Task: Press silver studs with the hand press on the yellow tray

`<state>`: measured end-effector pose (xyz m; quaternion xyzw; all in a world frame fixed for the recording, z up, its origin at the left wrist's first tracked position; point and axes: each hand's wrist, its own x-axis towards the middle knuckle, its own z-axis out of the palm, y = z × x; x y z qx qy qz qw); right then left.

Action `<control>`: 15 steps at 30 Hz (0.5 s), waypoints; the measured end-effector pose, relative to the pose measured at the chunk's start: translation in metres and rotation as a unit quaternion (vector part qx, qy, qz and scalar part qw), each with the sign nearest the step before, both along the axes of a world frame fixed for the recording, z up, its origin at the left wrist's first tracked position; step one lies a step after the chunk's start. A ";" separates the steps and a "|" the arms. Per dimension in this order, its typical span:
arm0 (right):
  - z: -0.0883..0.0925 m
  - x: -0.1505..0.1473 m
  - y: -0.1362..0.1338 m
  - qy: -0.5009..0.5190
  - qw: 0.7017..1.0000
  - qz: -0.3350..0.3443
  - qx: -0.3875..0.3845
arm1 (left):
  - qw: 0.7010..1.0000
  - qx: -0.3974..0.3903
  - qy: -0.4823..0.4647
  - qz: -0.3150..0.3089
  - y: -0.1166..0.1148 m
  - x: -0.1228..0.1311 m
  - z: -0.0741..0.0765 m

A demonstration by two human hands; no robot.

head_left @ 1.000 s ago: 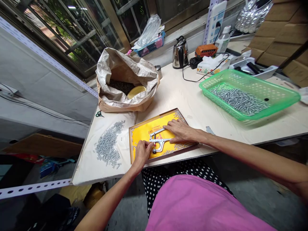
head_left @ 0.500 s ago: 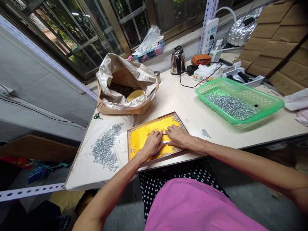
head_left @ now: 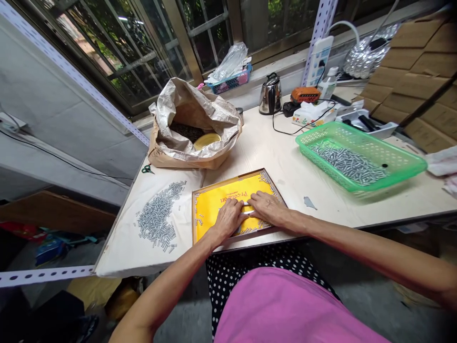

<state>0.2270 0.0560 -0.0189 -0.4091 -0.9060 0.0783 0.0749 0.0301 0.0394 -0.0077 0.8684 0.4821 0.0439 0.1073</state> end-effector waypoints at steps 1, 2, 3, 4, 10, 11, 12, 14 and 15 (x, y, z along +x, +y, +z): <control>0.001 0.003 0.004 0.002 1.000 0.002 -0.003 | 1.000 0.015 0.001 -0.002 -0.003 -0.001 0.000; 0.002 0.006 0.008 0.005 1.000 0.005 -0.010 | 0.999 0.032 0.000 -0.012 -0.007 -0.001 -0.001; 0.002 0.008 0.013 0.005 1.000 0.009 -0.019 | 0.999 0.046 -0.003 -0.028 -0.011 -0.001 -0.002; 0.002 0.010 0.019 0.003 1.000 0.010 -0.026 | 0.997 0.057 -0.007 -0.046 -0.015 -0.001 -0.002; -0.007 0.005 0.051 -0.032 0.999 0.005 0.012 | 0.999 -0.002 -0.016 -0.046 -0.031 0.002 -0.007; -0.008 0.004 0.054 -0.029 0.999 0.009 0.019 | 0.999 -0.009 -0.014 -0.037 -0.032 0.002 -0.007; -0.010 0.002 0.055 -0.025 0.999 0.012 0.027 | 0.999 -0.011 -0.013 -0.033 -0.035 0.002 -0.007; -0.011 0.000 0.053 -0.024 0.998 0.009 0.052 | 0.999 -0.005 -0.020 -0.041 -0.039 0.000 -0.006; -0.012 -0.001 0.050 -0.023 0.997 0.002 0.070 | 0.998 0.003 -0.031 -0.047 -0.041 -0.002 -0.005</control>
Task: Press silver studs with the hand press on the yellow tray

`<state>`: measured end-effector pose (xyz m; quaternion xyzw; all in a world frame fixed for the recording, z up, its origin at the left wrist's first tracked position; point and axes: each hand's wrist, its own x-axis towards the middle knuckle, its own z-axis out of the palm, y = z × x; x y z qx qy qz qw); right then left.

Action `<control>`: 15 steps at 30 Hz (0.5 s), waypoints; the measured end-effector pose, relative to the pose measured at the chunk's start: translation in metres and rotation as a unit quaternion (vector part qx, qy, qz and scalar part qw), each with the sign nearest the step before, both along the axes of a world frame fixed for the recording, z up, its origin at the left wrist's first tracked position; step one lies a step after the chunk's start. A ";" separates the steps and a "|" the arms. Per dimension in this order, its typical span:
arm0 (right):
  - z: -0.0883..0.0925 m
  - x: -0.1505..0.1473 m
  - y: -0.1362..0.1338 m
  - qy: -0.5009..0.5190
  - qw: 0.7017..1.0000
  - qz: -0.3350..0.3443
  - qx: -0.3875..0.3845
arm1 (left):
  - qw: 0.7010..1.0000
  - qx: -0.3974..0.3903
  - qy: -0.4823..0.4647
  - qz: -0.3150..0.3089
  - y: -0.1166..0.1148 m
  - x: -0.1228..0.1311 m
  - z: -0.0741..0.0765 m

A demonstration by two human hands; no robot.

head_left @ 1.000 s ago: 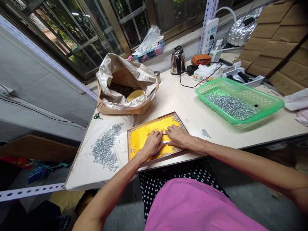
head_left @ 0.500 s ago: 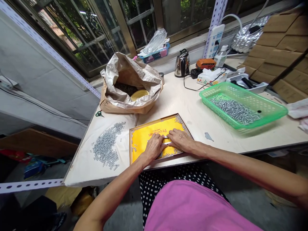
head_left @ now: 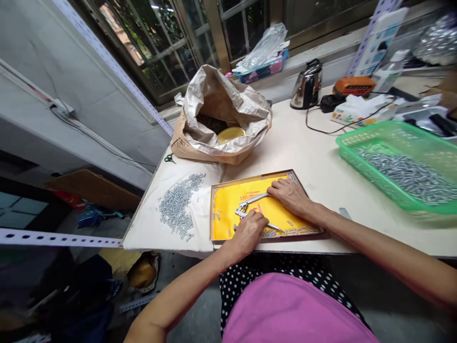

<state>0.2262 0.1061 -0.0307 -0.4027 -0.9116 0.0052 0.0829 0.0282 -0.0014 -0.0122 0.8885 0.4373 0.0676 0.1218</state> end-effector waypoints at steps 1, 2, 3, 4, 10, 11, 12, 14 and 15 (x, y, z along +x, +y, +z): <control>0.000 -0.001 -0.005 0.008 1.000 -0.009 0.021 | 1.000 0.012 -0.018 -0.002 -0.001 -0.003 0.002; 0.000 -0.003 -0.011 0.022 0.999 -0.012 0.039 | 0.999 0.030 -0.040 0.007 0.000 -0.009 0.004; 0.001 -0.004 -0.019 0.043 0.998 -0.010 0.047 | 0.996 0.054 -0.062 0.033 0.002 -0.017 0.007; 0.001 -0.006 -0.027 0.066 0.997 0.000 0.043 | 0.990 0.084 -0.079 0.076 0.007 -0.028 0.011; -0.005 -0.021 -0.073 0.105 0.993 0.047 -0.034 | 0.889 0.139 0.049 0.434 0.053 -0.133 0.026; -0.006 -0.023 -0.076 0.102 0.993 0.041 -0.041 | 0.879 0.109 0.085 0.456 0.059 -0.148 0.024; -0.007 -0.026 -0.077 0.100 0.993 0.035 -0.046 | 0.873 0.085 0.116 0.466 0.064 -0.159 0.021; -0.006 -0.030 -0.077 0.102 0.994 0.028 -0.042 | 0.869 0.050 0.164 0.463 0.070 -0.173 0.014; -0.004 -0.031 -0.077 0.105 0.994 0.029 -0.031 | 0.870 0.040 0.182 0.457 0.072 -0.176 0.010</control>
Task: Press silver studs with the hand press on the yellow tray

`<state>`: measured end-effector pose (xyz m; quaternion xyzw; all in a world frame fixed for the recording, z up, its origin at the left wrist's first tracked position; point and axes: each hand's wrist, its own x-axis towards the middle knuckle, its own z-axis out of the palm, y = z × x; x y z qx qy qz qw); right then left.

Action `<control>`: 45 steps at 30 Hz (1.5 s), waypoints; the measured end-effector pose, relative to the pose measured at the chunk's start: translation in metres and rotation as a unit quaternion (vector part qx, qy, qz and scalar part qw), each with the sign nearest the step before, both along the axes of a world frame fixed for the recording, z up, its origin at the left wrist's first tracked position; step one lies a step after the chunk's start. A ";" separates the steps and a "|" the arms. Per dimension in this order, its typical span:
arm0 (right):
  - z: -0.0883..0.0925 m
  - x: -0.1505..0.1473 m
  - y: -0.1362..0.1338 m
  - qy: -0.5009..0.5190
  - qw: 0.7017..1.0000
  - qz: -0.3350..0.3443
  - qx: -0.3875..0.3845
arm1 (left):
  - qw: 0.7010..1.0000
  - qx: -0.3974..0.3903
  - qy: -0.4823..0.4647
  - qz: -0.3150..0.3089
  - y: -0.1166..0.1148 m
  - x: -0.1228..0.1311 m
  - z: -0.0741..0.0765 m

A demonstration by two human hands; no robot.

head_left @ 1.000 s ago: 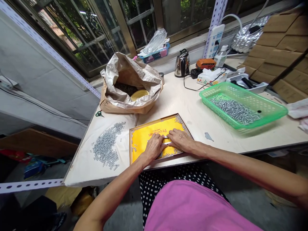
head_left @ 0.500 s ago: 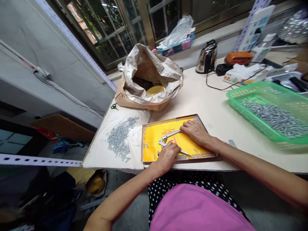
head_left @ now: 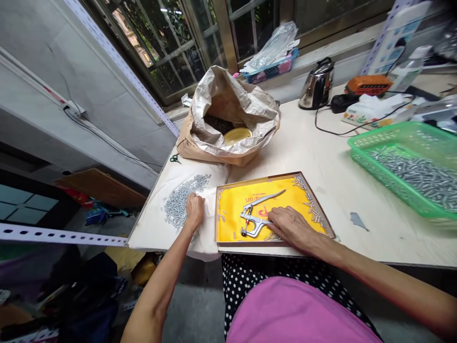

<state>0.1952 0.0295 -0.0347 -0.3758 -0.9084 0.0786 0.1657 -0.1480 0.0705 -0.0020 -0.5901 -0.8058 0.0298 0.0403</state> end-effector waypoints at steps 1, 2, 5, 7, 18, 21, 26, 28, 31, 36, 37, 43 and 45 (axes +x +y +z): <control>0.002 -0.001 0.000 0.006 1.000 0.002 0.015 | 1.000 -0.013 0.010 -0.005 0.001 -0.002 -0.003; 0.004 -0.001 -0.001 0.014 0.999 0.005 0.031 | 0.999 -0.022 0.019 -0.012 0.001 -0.002 -0.006; 0.008 0.002 -0.004 0.036 0.997 0.015 0.066 | 0.998 -0.034 0.038 -0.038 -0.002 -0.003 -0.009; 0.009 0.004 -0.004 0.039 0.996 0.018 0.082 | 0.998 -0.031 0.032 -0.051 -0.005 -0.005 -0.007; 0.003 0.014 0.006 -0.006 0.999 -0.045 0.009 | 0.865 0.112 -0.489 -0.005 -0.028 0.066 0.014; 0.006 0.015 0.005 -0.010 0.999 -0.043 0.014 | 0.833 0.075 -0.543 -0.075 -0.041 0.107 0.019; 0.010 0.018 0.004 0.003 0.999 -0.029 0.034 | 0.823 0.034 -0.560 -0.085 -0.047 0.137 0.012; 0.009 0.019 0.002 0.000 0.998 -0.027 0.049 | 0.825 0.031 -0.561 -0.063 -0.046 0.137 0.006; 0.006 0.020 0.000 0.000 0.998 -0.027 0.062 | 0.828 0.014 -0.559 -0.050 -0.047 0.134 -0.002; 0.002 0.017 0.000 0.012 0.997 -0.022 0.071 | 0.840 0.015 -0.540 -0.044 -0.049 0.135 -0.009; 0.002 0.017 0.000 0.009 0.997 -0.027 0.070 | 0.847 0.017 -0.530 -0.047 -0.048 0.135 -0.011; 0.001 0.018 0.006 -0.023 0.997 -0.041 0.065 | 0.879 -0.038 -0.472 -0.057 -0.037 0.132 -0.015; -0.001 0.018 0.009 -0.030 0.997 -0.037 0.062 | 0.883 -0.077 -0.460 -0.055 -0.032 0.130 -0.015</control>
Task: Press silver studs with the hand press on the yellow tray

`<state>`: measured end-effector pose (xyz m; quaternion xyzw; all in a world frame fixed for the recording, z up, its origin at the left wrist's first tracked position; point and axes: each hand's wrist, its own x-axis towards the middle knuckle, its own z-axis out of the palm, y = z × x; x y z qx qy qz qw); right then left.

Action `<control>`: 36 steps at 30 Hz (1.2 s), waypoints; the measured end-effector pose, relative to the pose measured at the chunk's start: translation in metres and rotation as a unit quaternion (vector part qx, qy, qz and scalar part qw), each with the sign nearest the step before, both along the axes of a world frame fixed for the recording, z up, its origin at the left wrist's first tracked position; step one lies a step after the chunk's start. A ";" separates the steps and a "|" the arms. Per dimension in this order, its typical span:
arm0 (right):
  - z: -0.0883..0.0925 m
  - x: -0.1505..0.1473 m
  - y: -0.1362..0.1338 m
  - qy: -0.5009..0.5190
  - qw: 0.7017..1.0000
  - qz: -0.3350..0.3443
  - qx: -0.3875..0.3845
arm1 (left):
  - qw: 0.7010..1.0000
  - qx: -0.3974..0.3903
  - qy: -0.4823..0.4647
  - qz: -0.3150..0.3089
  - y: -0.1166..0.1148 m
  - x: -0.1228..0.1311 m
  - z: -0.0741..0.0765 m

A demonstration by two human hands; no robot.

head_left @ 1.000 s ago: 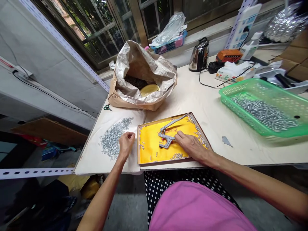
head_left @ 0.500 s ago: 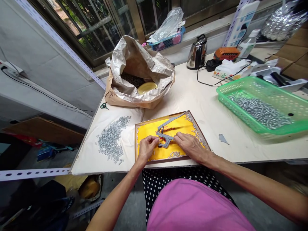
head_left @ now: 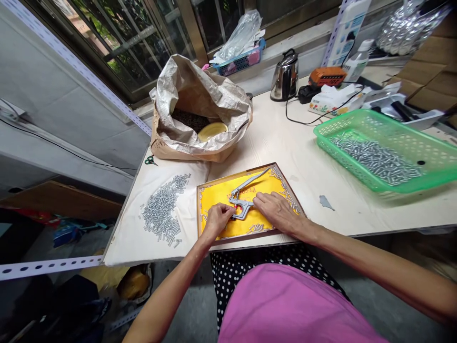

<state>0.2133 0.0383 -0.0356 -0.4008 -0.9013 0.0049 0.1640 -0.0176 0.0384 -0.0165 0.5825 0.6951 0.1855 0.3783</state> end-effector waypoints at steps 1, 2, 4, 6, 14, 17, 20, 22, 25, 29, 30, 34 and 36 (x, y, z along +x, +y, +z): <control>-0.001 0.000 0.001 -0.002 1.000 0.002 -0.005 | 1.000 -0.017 0.001 -0.009 0.002 -0.001 0.000; -0.002 -0.001 0.002 -0.004 1.000 0.002 -0.012 | 0.999 -0.032 -0.003 -0.017 0.003 -0.002 0.001; -0.003 -0.001 0.005 -0.011 0.999 -0.002 -0.034 | 0.998 -0.056 -0.021 -0.025 0.005 -0.003 0.001; -0.001 0.001 0.008 -0.019 0.998 -0.004 -0.058 | 0.997 -0.068 -0.040 -0.020 0.004 -0.004 0.002; 0.017 0.020 0.048 -0.045 0.995 -0.006 -0.094 | 0.996 -0.073 -0.043 0.007 0.000 -0.001 0.006; 0.021 0.020 0.058 -0.070 0.989 0.007 -0.134 | 0.997 -0.071 -0.038 0.007 0.000 0.002 0.008; 0.024 0.018 0.058 -0.071 0.988 0.008 -0.134 | 0.996 -0.080 -0.040 0.023 0.001 0.004 0.011; 0.025 0.017 0.056 -0.067 0.990 0.007 -0.127 | 0.995 -0.088 -0.045 0.030 0.001 0.005 0.013; 0.026 0.018 0.051 -0.057 0.991 0.004 -0.124 | 0.996 -0.083 -0.007 0.023 -0.003 0.005 0.013; 0.026 0.018 0.043 -0.042 0.992 0.003 -0.119 | 0.980 0.134 0.140 -0.045 -0.015 0.015 0.012; 0.026 0.017 0.041 -0.037 0.993 0.005 -0.113 | 0.964 0.193 0.161 -0.084 -0.016 0.019 0.012; 0.022 0.013 0.032 -0.019 0.997 0.022 -0.078 | 0.909 0.265 0.188 -0.262 -0.004 0.039 0.012; 0.020 0.012 0.030 -0.020 0.997 0.026 -0.073 | 0.889 0.243 0.196 -0.335 0.010 0.045 0.014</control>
